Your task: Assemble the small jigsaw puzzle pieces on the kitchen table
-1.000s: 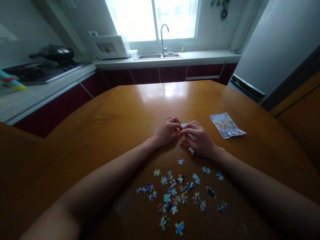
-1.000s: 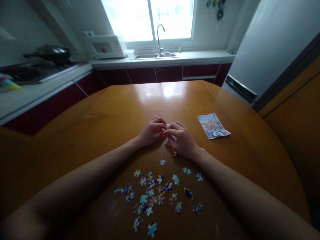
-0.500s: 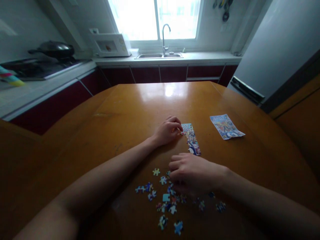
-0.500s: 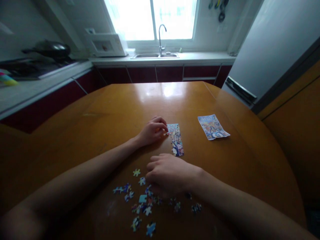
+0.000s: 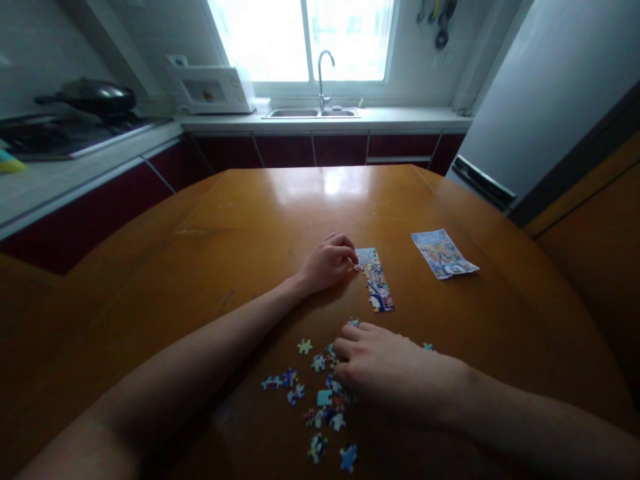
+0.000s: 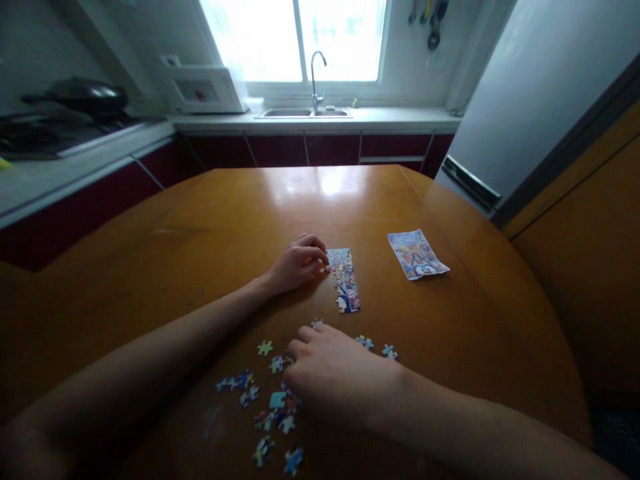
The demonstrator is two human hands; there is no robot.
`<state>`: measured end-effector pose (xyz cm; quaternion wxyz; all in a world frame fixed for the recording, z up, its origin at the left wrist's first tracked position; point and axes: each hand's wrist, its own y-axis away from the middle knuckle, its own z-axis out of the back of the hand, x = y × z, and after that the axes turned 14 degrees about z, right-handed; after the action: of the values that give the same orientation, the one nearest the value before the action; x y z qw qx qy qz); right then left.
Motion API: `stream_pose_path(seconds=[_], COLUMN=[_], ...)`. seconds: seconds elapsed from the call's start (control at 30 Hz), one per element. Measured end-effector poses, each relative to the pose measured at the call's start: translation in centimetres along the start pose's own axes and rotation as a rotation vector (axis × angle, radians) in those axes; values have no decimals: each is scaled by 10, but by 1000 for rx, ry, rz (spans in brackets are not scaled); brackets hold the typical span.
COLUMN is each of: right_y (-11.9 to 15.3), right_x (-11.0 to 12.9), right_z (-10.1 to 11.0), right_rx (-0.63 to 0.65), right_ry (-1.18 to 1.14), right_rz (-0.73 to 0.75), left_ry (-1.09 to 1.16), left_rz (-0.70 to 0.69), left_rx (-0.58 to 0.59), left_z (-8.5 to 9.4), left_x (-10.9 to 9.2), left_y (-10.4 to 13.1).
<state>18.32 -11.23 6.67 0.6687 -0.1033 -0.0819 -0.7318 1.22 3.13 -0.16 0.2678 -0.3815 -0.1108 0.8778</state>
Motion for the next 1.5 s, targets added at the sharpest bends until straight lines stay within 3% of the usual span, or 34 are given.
stream_pose_path(seconds=[0.53, 0.73, 1.0, 1.13, 1.33, 1.5], right_y=[-1, 1, 8, 13, 23, 35], right_x=[6, 5, -14, -44, -106, -133], right_z=[6, 4, 22, 26, -5, -23], right_rx=[48, 16, 20, -225, -964, -1187], right_ry=[-22, -58, -462, -737, -721, -587], right_rz=[-12, 50, 82, -49, -345, -513], left_ry=[10, 24, 40, 27, 25, -1], left_rz=[-8, -7, 5, 0, 5, 10], left_rx=[4, 10, 9, -13, -72, -106], left_z=[-1, 0, 1, 0, -1, 0], left_x=[3, 2, 1, 3, 8, 6], left_y=[0, 0, 0, -1, -1, -1])
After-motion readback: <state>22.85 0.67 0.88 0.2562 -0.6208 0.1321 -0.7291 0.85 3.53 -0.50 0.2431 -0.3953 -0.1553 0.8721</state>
